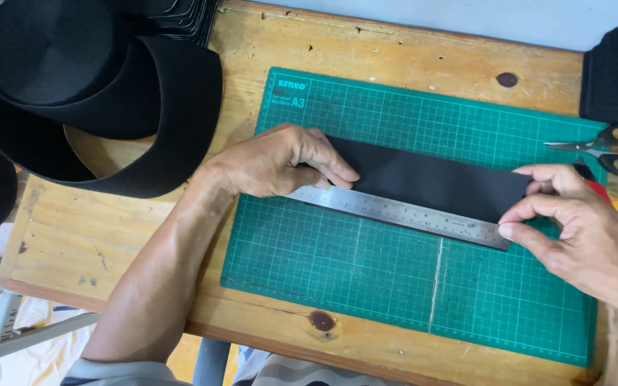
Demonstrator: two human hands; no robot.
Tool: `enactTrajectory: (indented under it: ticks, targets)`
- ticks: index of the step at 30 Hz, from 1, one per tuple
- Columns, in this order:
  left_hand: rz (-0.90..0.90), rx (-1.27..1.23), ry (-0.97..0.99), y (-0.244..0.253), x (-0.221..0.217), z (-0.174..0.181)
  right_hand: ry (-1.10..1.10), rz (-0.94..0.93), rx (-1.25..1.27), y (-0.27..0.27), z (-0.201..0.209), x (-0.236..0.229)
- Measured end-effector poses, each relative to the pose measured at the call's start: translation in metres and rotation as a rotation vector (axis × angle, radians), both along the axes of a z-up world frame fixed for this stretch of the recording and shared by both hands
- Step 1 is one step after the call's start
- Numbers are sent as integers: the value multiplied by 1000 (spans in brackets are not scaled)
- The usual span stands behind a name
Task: Measuring a piece of black material with a metal ruler on a cutting mat.
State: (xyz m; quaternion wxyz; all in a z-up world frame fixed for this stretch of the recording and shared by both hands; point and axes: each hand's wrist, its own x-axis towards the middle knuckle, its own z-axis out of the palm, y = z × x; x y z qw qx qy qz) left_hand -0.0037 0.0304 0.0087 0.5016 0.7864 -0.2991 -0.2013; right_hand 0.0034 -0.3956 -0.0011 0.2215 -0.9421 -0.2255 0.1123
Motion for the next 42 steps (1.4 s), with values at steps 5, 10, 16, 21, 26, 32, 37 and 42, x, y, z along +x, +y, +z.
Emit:
enactTrajectory:
  ticks: [5,10,16,21,26,32,37,42]
  targets:
    - [8,10,35,0,0,2,-12,19,52,-3,-6,1]
    - [2,-12,40,0,0,1,-62,58,70,-6,-10,1]
    - [14,24,50,1,0,2,-61,30,55,-6,-12,1]
    - [-1,1,19,1,1,-3,-38,-22,110,-3,-11,-2]
    - [-9,3,16,2,2,-2,-91,12,121,-4,-13,-2]
    - [-12,-2,12,2,2,-5,-97,18,112,-3,-12,-2]
    - [5,22,-8,1,1,-4,-71,-16,119,-2,-10,-3]
    - [2,-15,15,2,1,-4,-39,4,41,-5,-9,1]
